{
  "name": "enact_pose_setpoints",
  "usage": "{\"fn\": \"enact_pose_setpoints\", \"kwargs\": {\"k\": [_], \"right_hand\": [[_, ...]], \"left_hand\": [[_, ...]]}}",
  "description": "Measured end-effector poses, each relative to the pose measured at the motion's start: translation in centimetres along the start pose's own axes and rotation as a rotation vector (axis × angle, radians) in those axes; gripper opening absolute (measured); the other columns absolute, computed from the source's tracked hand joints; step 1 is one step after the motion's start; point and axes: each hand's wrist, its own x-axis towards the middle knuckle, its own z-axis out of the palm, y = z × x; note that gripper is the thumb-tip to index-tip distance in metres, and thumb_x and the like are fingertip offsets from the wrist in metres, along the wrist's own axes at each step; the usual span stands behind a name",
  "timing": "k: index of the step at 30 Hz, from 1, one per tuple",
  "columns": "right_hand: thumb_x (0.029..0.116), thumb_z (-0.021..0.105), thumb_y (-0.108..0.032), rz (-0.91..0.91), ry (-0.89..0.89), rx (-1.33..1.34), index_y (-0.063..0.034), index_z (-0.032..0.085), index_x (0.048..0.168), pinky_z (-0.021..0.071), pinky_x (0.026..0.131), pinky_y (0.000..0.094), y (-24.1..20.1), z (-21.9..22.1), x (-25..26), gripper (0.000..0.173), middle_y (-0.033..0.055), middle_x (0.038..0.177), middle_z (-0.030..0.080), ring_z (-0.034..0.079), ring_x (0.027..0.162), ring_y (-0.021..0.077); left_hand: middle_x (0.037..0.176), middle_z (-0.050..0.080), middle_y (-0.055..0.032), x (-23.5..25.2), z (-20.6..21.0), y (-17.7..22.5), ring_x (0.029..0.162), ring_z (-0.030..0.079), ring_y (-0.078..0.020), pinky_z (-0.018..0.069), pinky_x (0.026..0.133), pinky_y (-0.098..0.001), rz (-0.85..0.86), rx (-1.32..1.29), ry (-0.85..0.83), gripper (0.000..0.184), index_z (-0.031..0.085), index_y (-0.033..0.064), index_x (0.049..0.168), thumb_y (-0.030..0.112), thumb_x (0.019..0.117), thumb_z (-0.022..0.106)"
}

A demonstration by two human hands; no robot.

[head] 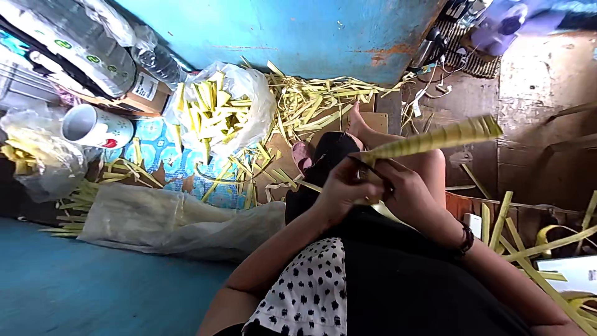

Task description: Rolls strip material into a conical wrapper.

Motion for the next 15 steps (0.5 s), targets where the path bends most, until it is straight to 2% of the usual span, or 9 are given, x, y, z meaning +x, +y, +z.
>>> {"fn": "enact_pose_setpoints", "kwargs": {"k": [1, 2, 5, 6, 8, 10, 11, 13, 15], "right_hand": [[0.0811, 0.064, 0.000, 0.029, -0.037, 0.019, -0.0020, 0.069, 0.110, 0.0581, 0.070, 0.0510, 0.1, 0.2, -0.1, 0.029, 0.0157, 0.096, 0.068, 0.069, 0.084, 0.0312], [0.0831, 0.063, -0.002, 0.042, -0.054, 0.032, -0.0028, 0.069, 0.110, 0.0576, 0.068, 0.0498, 0.4, 0.4, -0.2, 0.028, 0.0145, 0.094, 0.068, 0.069, 0.082, 0.0293], [0.1024, 0.053, -0.018, 0.045, -0.112, 0.085, -0.0049, 0.069, 0.114, 0.0578, 0.070, 0.0371, 2.0, -0.2, -1.1, 0.024, 0.0084, 0.093, 0.068, 0.065, 0.077, 0.0169], [0.1042, 0.050, -0.022, 0.069, -0.176, 0.097, -0.0055, 0.068, 0.114, 0.0566, 0.070, 0.0358, 2.8, -0.5, -1.9, 0.026, 0.0081, 0.092, 0.068, 0.064, 0.076, 0.0158], [0.1050, 0.051, -0.025, 0.167, -0.406, 0.111, -0.0054, 0.069, 0.121, 0.0579, 0.076, 0.0445, 4.3, -1.1, -3.9, 0.031, 0.0128, 0.096, 0.072, 0.069, 0.081, 0.0230], [0.1049, 0.053, -0.027, 0.298, -0.647, 0.093, -0.0076, 0.070, 0.124, 0.0563, 0.085, 0.0558, 5.8, -0.9, -5.9, 0.032, 0.0162, 0.101, 0.074, 0.072, 0.092, 0.0317], [0.1051, 0.054, -0.029, 0.353, -0.719, 0.077, -0.0093, 0.071, 0.125, 0.0535, 0.094, 0.0581, 6.5, -0.8, -6.7, 0.032, 0.0164, 0.109, 0.074, 0.071, 0.103, 0.0336], [0.1035, 0.057, -0.030, 0.362, -0.659, 0.047, -0.0103, 0.074, 0.122, 0.0512, 0.101, 0.0549, 7.4, -0.9, -7.7, 0.032, 0.0140, 0.115, 0.073, 0.068, 0.112, 0.0315], [0.1003, 0.062, -0.028, 0.299, -0.507, 0.058, -0.0083, 0.074, 0.121, 0.0544, 0.097, 0.0512, 7.0, -1.6, -7.3, 0.031, 0.0142, 0.113, 0.072, 0.068, 0.108, 0.0297]], "left_hand": [[0.113, 0.068, -0.0066, 0.0, 0.2, -0.3, 0.092, 0.070, -0.0154, 0.0604, 0.084, -0.0353, -0.038, -0.011, -0.028, 0.060, 0.055, 0.0115, 0.134, -0.011, 0.0806, 0.071], [0.116, 0.068, -0.0071, 0.0, 0.1, -0.2, 0.093, 0.070, -0.0155, 0.0600, 0.085, -0.0350, -0.057, -0.002, -0.043, 0.063, 0.053, 0.0115, 0.136, -0.011, 0.0804, 0.072], [0.120, 0.067, 0.0010, 0.1, -2.7, 2.1, 0.090, 0.067, -0.0079, 0.0586, 0.078, -0.0279, 0.007, 0.166, -0.014, 0.056, 0.052, 0.0167, 0.138, 0.005, 0.0870, 0.070], [0.114, 0.068, 0.0041, 0.3, -4.3, 3.5, 0.086, 0.066, -0.0045, 0.0577, 0.076, -0.0244, 0.038, 0.217, 0.098, 0.049, 0.052, 0.0170, 0.137, 0.008, 0.0912, 0.067], [0.102, 0.067, 0.0066, 1.9, -8.7, 6.0, 0.083, 0.065, -0.0021, 0.0576, 0.076, -0.0223, 0.126, 0.183, 0.452, 0.033, 0.048, 0.0155, 0.131, 0.005, 0.0998, 0.055], [0.124, 0.059, -0.0009, 3.2, -13.1, 7.0, 0.089, 0.061, -0.0074, 0.0529, 0.076, -0.0246, 0.194, 0.079, 0.741, 0.047, 0.042, 0.0134, 0.148, 0.009, 0.1024, 0.054], [0.136, 0.055, -0.0028, 3.2, -14.0, 7.0, 0.092, 0.061, -0.0076, 0.0515, 0.077, -0.0240, 0.182, 0.099, 0.789, 0.054, 0.037, 0.0138, 0.154, 0.011, 0.1024, 0.054], [0.144, 0.052, -0.0047, 2.4, -12.2, 5.8, 0.090, 0.060, -0.0064, 0.0507, 0.072, -0.0236, 0.127, 0.234, 0.728, 0.061, 0.032, 0.0139, 0.156, 0.011, 0.1006, 0.057], [0.135, 0.058, -0.0039, 0.7, -8.0, 3.4, 0.090, 0.063, -0.0088, 0.0543, 0.072, -0.0269, 0.088, 0.347, 0.513, 0.050, 0.046, 0.0149, 0.145, 0.009, 0.0972, 0.061]]}}
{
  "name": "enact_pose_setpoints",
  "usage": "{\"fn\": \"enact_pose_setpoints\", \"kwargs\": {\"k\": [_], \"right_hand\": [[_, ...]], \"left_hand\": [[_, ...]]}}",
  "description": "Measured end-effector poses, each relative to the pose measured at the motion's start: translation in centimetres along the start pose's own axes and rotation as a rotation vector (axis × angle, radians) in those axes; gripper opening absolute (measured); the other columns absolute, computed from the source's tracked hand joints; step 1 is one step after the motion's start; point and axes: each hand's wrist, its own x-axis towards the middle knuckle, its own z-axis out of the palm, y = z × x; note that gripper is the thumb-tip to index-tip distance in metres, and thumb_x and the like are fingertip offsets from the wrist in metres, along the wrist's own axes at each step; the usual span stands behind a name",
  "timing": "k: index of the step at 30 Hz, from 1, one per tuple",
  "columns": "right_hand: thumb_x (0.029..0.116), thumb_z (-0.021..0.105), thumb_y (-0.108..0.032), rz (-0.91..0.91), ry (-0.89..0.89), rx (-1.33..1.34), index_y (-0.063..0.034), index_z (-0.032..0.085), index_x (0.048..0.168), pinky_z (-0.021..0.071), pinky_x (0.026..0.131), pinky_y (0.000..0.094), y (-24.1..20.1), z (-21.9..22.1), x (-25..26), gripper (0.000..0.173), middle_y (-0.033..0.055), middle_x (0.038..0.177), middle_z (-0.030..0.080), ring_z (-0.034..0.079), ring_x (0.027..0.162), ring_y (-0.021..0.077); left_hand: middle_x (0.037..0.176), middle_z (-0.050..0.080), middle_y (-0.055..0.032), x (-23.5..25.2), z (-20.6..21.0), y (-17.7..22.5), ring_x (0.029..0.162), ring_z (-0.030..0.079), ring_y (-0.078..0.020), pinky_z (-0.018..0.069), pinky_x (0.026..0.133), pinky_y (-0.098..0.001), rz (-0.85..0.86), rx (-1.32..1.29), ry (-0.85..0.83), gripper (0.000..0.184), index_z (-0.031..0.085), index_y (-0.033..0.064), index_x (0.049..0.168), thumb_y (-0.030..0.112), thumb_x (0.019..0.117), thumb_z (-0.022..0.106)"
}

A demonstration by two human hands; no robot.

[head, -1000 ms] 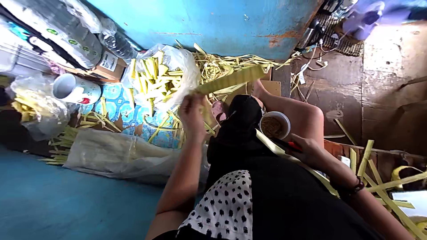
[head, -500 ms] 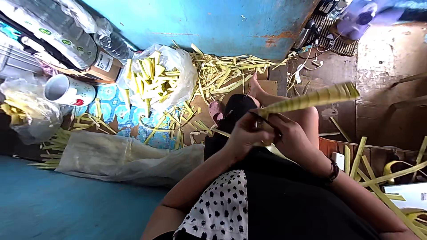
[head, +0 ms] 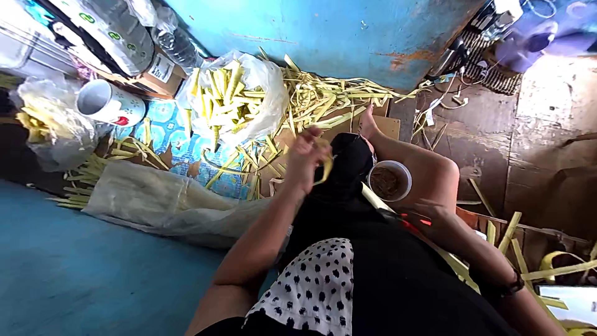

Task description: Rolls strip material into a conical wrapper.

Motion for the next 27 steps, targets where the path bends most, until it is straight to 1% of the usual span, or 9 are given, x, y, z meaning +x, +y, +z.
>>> {"fn": "enact_pose_setpoints", "kwargs": {"k": [4, 6, 11, 13, 16, 20, 23, 25, 27], "right_hand": [[0.0926, 0.073, -0.034, -0.128, 0.019, 0.208, -0.0069, 0.061, 0.138, 0.0579, 0.087, 0.0325, -4.4, -1.5, 1.9, 0.054, 0.0114, 0.123, 0.067, 0.067, 0.101, 0.0151], [0.0901, 0.076, -0.033, -0.231, 0.073, 0.273, -0.0029, 0.067, 0.126, 0.0552, 0.095, 0.0295, -6.3, -0.5, 2.9, 0.048, 0.0127, 0.121, 0.067, 0.065, 0.107, 0.0117], [0.0892, 0.067, -0.011, -0.305, 0.458, -0.128, -0.0055, 0.074, 0.095, 0.0594, 0.078, 0.0506, -4.3, -2.2, 4.0, 0.011, 0.0111, 0.094, 0.073, 0.071, 0.088, 0.0269], [0.0992, 0.063, -0.013, 0.061, 0.530, -0.284, 0.0000, 0.070, 0.112, 0.0522, 0.083, 0.0686, 0.3, -5.8, 1.8, 0.019, 0.0248, 0.108, 0.069, 0.067, 0.100, 0.0459], [0.1070, 0.050, -0.036, 0.747, 0.504, -0.400, 0.0027, 0.065, 0.122, 0.0442, 0.088, 0.0780, 9.7, -7.6, -6.2, 0.044, 0.0346, 0.119, 0.064, 0.060, 0.112, 0.0576], [0.0865, 0.081, -0.035, 1.284, -0.006, -0.268, 0.0131, 0.066, 0.112, 0.0446, 0.090, 0.0770, 17.9, -2.0, -20.1, 0.056, 0.0407, 0.112, 0.063, 0.060, 0.110, 0.0590], [0.0766, 0.091, -0.040, 1.120, -0.052, -0.172, 0.0069, 0.068, 0.119, 0.0427, 0.093, 0.0790, 18.5, 0.4, -22.5, 0.067, 0.0381, 0.113, 0.065, 0.059, 0.112, 0.0591], [0.0890, 0.080, -0.035, 0.821, 0.178, -0.089, 0.0049, 0.066, 0.125, 0.0422, 0.089, 0.0809, 13.7, -1.2, -18.3, 0.055, 0.0364, 0.114, 0.065, 0.060, 0.108, 0.0591], [0.0985, 0.067, -0.031, 0.545, 0.345, -0.040, 0.0008, 0.067, 0.122, 0.0517, 0.087, 0.0681, 8.7, -3.0, -12.2, 0.039, 0.0263, 0.110, 0.069, 0.067, 0.100, 0.0449]], "left_hand": [[0.095, 0.067, -0.0061, -3.6, 6.5, -0.8, 0.081, 0.067, -0.0127, 0.0599, 0.075, -0.0325, 0.109, -0.102, -0.500, 0.029, 0.062, 0.0018, 0.111, -0.009, 0.0851, 0.069], [0.094, 0.069, -0.0061, -4.3, 8.0, 0.3, 0.083, 0.068, -0.0112, 0.0601, 0.078, -0.0299, 0.162, -0.180, -0.714, 0.022, 0.062, -0.0007, 0.104, -0.011, 0.0858, 0.070], [0.096, 0.067, -0.0066, -3.6, 6.5, 2.7, 0.085, 0.068, -0.0116, 0.0600, 0.078, -0.0301, 0.387, -0.129, -0.717, 0.019, 0.061, -0.0004, 0.103, -0.010, 0.0881, 0.065], [0.102, 0.067, -0.0072, -3.0, 3.8, 3.0, 0.089, 0.068, -0.0145, 0.0603, 0.079, -0.0314, 0.400, -0.006, -0.585, 0.017, 0.061, 0.0029, 0.110, 0.000, 0.0939, 0.063], [0.109, 0.066, -0.0036, -2.0, -0.7, 2.1, 0.094, 0.066, -0.0114, 0.0573, 0.081, -0.0284, 0.393, 0.224, -0.396, 0.022, 0.058, 0.0084, 0.119, 0.009, 0.0980, 0.058], [0.107, 0.069, -0.0013, -1.0, -4.4, -1.4, 0.093, 0.068, -0.0083, 0.0587, 0.081, -0.0258, 0.348, 0.345, -0.283, 0.020, 0.063, 0.0082, 0.117, 0.009, 0.0972, 0.065], [0.104, 0.069, -0.0045, -1.0, -3.1, -3.5, 0.089, 0.068, -0.0096, 0.0582, 0.078, -0.0279, 0.258, 0.426, -0.334, 0.021, 0.064, 0.0050, 0.116, 0.011, 0.0959, 0.066], [0.105, 0.071, -0.0060, -0.9, -0.7, -3.9, 0.089, 0.070, -0.0113, 0.0594, 0.079, -0.0298, 0.264, 0.478, -0.448, 0.022, 0.066, 0.0048, 0.116, 0.010, 0.0944, 0.069], [0.108, 0.072, -0.0056, -1.3, 1.5, -2.5, 0.093, 0.070, -0.0127, 0.0603, 0.082, -0.0317, 0.287, 0.448, -0.648, 0.026, 0.067, 0.0050, 0.116, 0.012, 0.0918, 0.073]]}}
